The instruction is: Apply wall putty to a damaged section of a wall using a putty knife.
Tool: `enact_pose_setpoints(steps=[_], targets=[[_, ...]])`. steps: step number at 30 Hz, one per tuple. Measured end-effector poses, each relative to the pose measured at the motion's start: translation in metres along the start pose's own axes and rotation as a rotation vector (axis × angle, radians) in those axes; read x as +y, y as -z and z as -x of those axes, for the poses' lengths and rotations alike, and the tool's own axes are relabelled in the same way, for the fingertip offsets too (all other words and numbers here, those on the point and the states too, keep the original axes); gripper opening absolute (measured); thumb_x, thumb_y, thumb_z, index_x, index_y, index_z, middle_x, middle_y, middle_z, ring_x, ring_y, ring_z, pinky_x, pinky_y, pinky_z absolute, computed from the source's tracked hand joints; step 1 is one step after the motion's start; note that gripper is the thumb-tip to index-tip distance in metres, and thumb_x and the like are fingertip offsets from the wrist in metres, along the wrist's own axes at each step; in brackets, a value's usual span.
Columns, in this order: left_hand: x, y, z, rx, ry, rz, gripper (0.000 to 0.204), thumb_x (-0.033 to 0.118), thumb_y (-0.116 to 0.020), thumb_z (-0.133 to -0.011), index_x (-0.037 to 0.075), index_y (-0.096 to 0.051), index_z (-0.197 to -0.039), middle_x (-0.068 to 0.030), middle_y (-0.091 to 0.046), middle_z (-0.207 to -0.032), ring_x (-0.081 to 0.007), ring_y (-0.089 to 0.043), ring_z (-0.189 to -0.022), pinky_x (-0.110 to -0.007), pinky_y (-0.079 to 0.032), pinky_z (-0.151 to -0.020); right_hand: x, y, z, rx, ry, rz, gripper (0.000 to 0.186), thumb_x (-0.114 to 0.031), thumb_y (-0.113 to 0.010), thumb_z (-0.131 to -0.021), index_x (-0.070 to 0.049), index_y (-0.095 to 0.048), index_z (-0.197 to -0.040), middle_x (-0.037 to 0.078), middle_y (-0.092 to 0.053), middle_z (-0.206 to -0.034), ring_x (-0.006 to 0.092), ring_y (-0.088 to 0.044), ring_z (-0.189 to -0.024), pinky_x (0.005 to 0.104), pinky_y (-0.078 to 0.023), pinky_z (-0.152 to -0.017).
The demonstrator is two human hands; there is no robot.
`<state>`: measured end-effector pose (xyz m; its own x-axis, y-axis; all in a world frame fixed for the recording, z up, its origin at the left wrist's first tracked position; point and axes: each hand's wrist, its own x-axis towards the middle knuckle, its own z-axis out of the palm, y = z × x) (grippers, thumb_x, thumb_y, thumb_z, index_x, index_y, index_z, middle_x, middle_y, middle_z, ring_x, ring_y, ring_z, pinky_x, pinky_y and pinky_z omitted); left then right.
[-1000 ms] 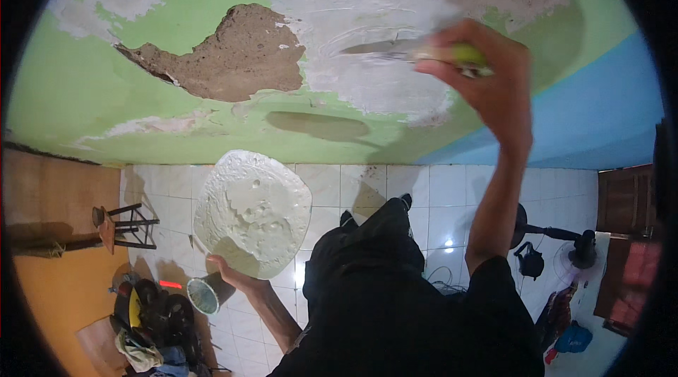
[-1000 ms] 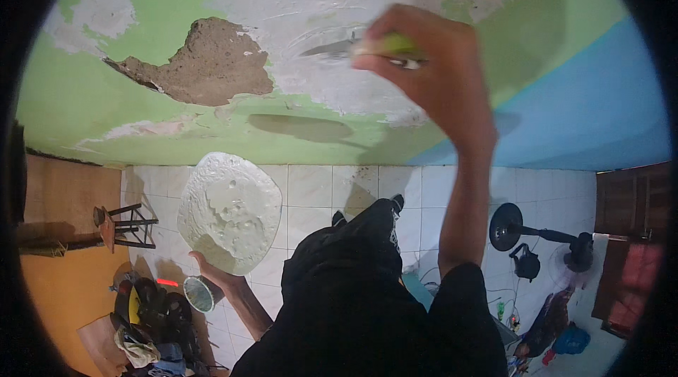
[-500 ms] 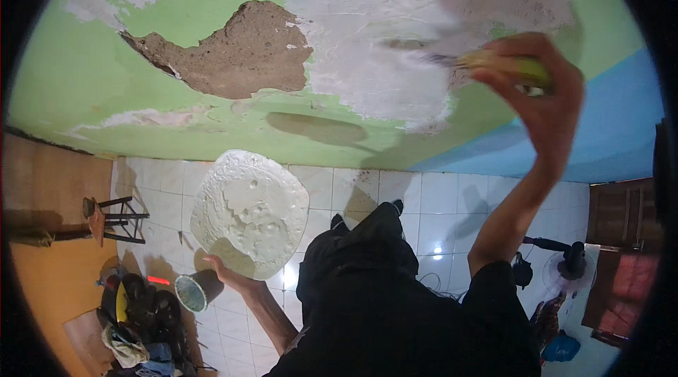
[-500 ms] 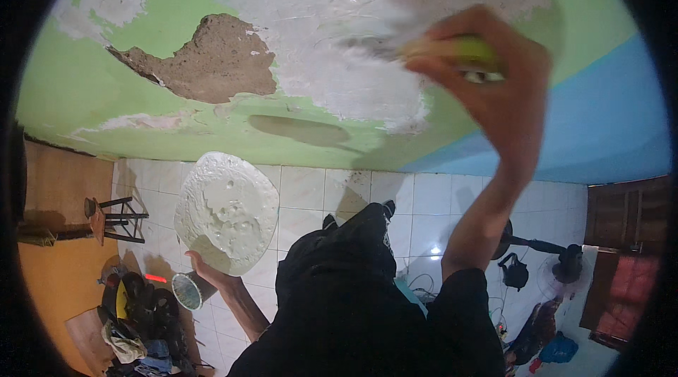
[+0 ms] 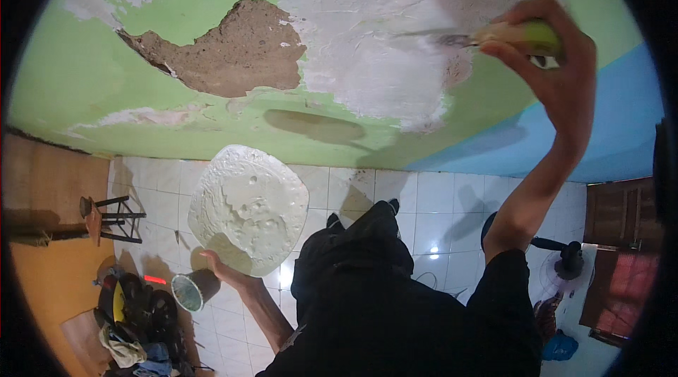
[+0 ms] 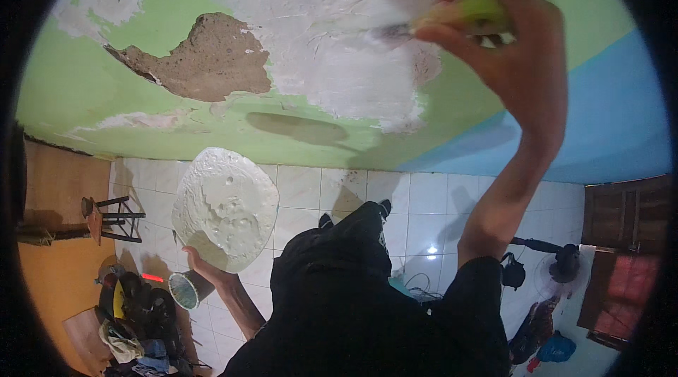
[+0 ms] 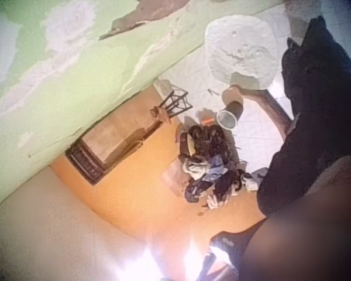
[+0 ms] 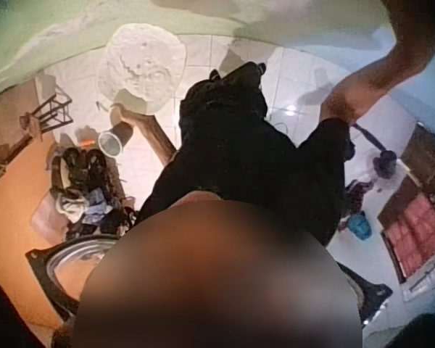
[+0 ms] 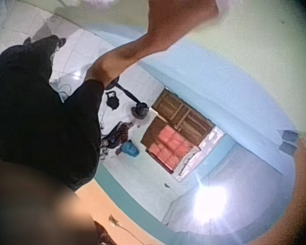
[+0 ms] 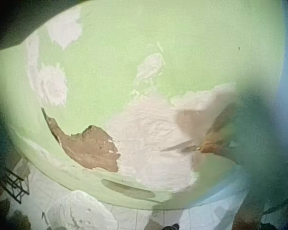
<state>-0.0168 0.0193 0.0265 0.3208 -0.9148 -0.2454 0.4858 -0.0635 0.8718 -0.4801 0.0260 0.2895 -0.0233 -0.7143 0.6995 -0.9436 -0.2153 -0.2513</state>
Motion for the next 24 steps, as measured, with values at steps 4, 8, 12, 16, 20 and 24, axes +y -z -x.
enact_pose_setpoints(steps=[4, 8, 12, 16, 20, 24], targets=[[0.002, 0.004, -0.001, 0.01, 0.01, -0.002, 0.078, 0.06, -0.037, -0.103, -0.007, -0.038, -0.144, -0.0202, -0.053, -0.137, -0.0317, -0.057, -0.123, -0.046, -0.049, -0.102, -0.004, -0.033, -0.012, -0.185, 0.052, -0.111, 0.03, -0.016, -0.085, -0.077, -0.006, -0.062, -0.092, 0.008, -0.07, -0.081, 0.0205, -0.071, -0.072, 0.0319, -0.053, -0.064], [0.005, -0.005, 0.002, 0.036, 0.026, -0.012, 0.078, 0.06, -0.037, -0.103, -0.007, -0.039, -0.144, -0.0203, -0.053, -0.137, -0.0311, -0.056, -0.124, -0.046, -0.049, -0.103, -0.003, -0.045, -0.003, -0.148, 0.094, -0.134, 0.032, -0.019, -0.087, -0.076, -0.005, -0.061, -0.088, 0.007, -0.07, -0.08, 0.0203, -0.069, -0.068, 0.0324, -0.052, -0.062], [0.005, -0.009, 0.006, -0.023, 0.047, 0.057, 0.078, 0.06, -0.039, -0.103, -0.007, -0.04, -0.143, -0.0201, -0.054, -0.136, -0.0312, -0.057, -0.123, -0.046, -0.048, -0.103, -0.004, -0.071, 0.02, -0.081, 0.004, -0.214, 0.035, -0.021, -0.089, -0.074, -0.005, -0.061, -0.087, 0.007, -0.07, -0.079, 0.0205, -0.069, -0.068, 0.0326, -0.052, -0.062], [0.006, -0.007, 0.001, 0.017, 0.025, -0.03, 0.077, 0.06, -0.039, -0.103, -0.007, -0.041, -0.143, -0.0199, -0.055, -0.134, -0.0315, -0.058, -0.122, -0.046, -0.048, -0.103, 0.003, -0.092, 0.045, 0.062, -0.113, -0.204, 0.034, -0.02, -0.089, -0.075, -0.005, -0.062, -0.088, 0.007, -0.071, -0.082, 0.0171, -0.07, -0.073, 0.0287, -0.055, -0.067], [0.009, -0.006, 0.0, 0.02, 0.072, 0.019, 0.076, 0.058, -0.038, -0.104, -0.007, -0.041, -0.143, -0.0207, -0.055, -0.135, -0.0319, -0.059, -0.121, -0.046, -0.048, -0.102, 0.018, -0.068, 0.069, 0.209, -0.296, -0.145, 0.031, -0.017, -0.088, -0.078, -0.005, -0.062, -0.089, 0.007, -0.072, -0.086, 0.0148, -0.07, -0.079, 0.0268, -0.057, -0.072], [0.015, -0.01, 0.004, -0.008, 0.085, 0.052, 0.073, 0.055, -0.036, -0.105, -0.006, -0.04, -0.145, -0.0202, -0.054, -0.138, -0.0322, -0.058, -0.123, -0.046, -0.046, -0.104, 0.025, -0.025, 0.101, 0.234, -0.386, -0.095, 0.03, -0.015, -0.088, -0.079, -0.004, -0.062, -0.091, 0.008, -0.072, -0.087, 0.0154, -0.071, -0.082, 0.0282, -0.057, -0.073]])
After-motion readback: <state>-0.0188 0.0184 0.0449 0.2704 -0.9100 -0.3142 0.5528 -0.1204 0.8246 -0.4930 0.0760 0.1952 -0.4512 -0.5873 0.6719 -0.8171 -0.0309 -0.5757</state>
